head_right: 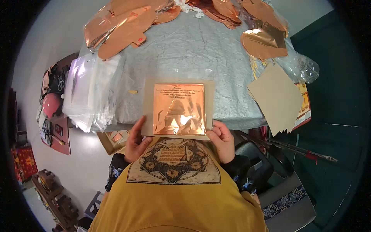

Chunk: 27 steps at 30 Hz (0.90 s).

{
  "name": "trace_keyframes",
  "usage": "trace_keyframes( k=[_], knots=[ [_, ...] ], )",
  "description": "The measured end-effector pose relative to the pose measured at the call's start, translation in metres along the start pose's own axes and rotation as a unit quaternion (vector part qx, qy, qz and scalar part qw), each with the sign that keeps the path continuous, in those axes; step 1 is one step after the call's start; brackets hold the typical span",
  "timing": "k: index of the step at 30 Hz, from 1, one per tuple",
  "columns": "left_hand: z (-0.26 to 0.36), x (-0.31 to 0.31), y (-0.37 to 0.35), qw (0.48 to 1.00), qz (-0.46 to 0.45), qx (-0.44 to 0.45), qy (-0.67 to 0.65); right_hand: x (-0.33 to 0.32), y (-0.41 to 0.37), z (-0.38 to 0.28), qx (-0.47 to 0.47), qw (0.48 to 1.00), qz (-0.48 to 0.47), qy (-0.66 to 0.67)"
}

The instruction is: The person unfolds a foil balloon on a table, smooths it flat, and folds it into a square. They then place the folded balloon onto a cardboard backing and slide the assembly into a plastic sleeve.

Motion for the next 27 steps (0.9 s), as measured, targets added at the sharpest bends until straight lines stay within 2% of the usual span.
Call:
trace_keyframes(
  k=[1,2,5,6,7,9,12,15,24,27],
  knots=[
    [-0.002,0.001,0.002,1.000,0.009,0.009,0.016,0.002,-0.002,-0.007,-0.041,0.999,-0.012,0.005],
    [-0.002,0.006,0.001,1.000,0.000,0.008,0.011,-0.004,-0.001,-0.005,-0.040,0.998,-0.044,0.017],
    [-0.003,0.008,0.007,0.999,0.039,0.000,-0.037,0.006,-0.006,-0.015,-0.093,0.994,-0.045,-0.022],
    [-0.005,0.007,0.006,0.998,0.055,-0.003,-0.036,0.002,-0.005,-0.012,-0.100,0.990,-0.082,-0.055],
    [-0.007,0.006,0.005,0.997,0.073,-0.005,-0.035,0.000,-0.005,-0.013,-0.102,0.990,-0.080,-0.054],
    [0.004,0.011,0.005,0.997,0.063,0.012,-0.044,0.008,-0.010,-0.017,-0.111,0.981,-0.145,-0.072],
    [0.013,0.016,0.003,0.998,0.068,0.004,-0.013,0.004,-0.011,-0.012,-0.115,0.981,-0.149,-0.040],
    [0.017,0.020,0.001,0.997,0.078,0.018,-0.008,0.004,-0.013,-0.017,-0.131,0.978,-0.137,-0.090],
    [0.008,0.022,0.003,0.990,0.126,0.024,0.058,-0.002,-0.009,-0.006,-0.188,0.976,-0.027,-0.105],
    [0.018,0.026,0.003,0.984,0.129,0.070,0.098,-0.003,-0.009,-0.004,-0.199,0.974,-0.007,-0.106]
  ],
)
Point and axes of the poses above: each hand's wrist, its own y-axis towards the middle knuckle, its own x-axis out of the palm, z = x × y, the point moved 7 cm from there along y, towards the middle knuckle, and after that the axes turned 9 degrees about y, right-handed, at the moved point
